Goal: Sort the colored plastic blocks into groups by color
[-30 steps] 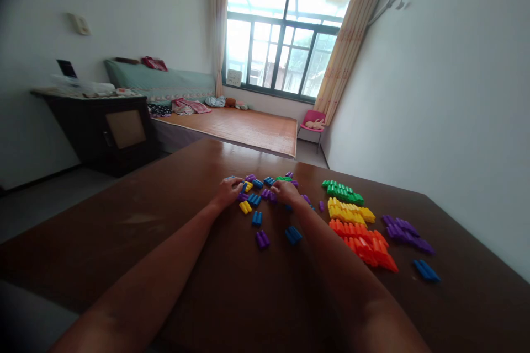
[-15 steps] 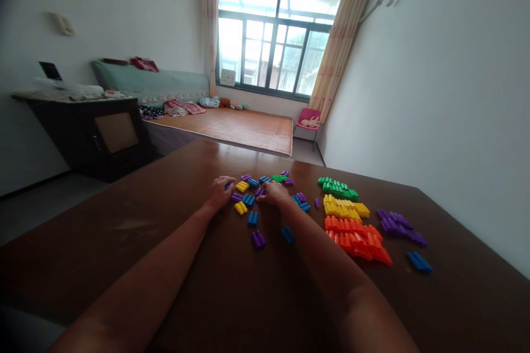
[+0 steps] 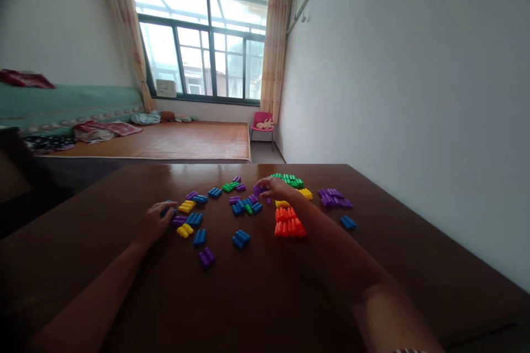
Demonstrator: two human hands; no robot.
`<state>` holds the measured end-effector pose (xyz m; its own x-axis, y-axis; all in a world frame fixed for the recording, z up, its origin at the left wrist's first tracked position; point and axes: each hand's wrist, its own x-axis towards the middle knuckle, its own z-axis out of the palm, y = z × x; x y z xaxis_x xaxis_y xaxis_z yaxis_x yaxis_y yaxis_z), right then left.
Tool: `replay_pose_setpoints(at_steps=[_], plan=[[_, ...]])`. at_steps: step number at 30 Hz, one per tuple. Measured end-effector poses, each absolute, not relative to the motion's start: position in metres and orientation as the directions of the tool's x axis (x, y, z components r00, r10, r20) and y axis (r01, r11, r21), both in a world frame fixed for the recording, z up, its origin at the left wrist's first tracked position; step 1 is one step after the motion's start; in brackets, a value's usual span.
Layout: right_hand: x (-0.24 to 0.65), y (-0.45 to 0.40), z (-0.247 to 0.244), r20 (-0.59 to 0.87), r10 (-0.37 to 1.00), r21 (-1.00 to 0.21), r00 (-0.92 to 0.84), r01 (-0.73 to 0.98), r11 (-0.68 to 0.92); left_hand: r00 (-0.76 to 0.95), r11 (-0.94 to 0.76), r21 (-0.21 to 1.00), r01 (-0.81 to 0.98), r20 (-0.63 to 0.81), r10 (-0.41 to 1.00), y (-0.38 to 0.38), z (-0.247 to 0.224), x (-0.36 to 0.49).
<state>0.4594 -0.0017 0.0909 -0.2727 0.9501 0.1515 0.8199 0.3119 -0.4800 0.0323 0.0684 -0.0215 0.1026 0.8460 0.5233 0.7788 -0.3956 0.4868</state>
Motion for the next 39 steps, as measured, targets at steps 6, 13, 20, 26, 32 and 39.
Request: replay_pose_setpoints(at_steps=[6, 13, 20, 26, 32, 39], plan=[[0.651, -0.055, 0.092, 0.105, 0.985, -0.515, 0.138, 0.855, -0.065, 0.103, -0.355, 0.473, 0.806, 0.479, 0.872, 0.069, -0.015, 0.03], [0.73, -0.09, 0.06, -0.032, 0.944, -0.356, 0.328, 0.879, -0.317, 0.101, -0.332, 0.465, 0.821, 0.455, 0.885, 0.078, -0.018, 0.022], [0.716, -0.078, 0.039, 0.078, 0.927, -0.316, 0.368, 0.891, -0.327, 0.091, -0.311, 0.465, 0.829, 0.436, 0.895, 0.076, -0.018, 0.02], [0.726, -0.09, 0.046, 0.12, 0.895, -0.279, 0.429, 0.88, -0.385, 0.084, -0.303, 0.488, 0.819, 0.42, 0.904, 0.077, -0.017, 0.019], [0.71, -0.104, 0.042, -0.083, 0.87, -0.201, 0.486, 0.847, -0.492, 0.06, -0.281, 0.503, 0.817, 0.41, 0.91, 0.076, -0.015, 0.021], [0.71, -0.108, 0.044, -0.119, 0.872, -0.245, 0.475, 0.837, -0.49, 0.043, -0.297, 0.529, 0.795, 0.439, 0.897, 0.068, -0.007, 0.027]])
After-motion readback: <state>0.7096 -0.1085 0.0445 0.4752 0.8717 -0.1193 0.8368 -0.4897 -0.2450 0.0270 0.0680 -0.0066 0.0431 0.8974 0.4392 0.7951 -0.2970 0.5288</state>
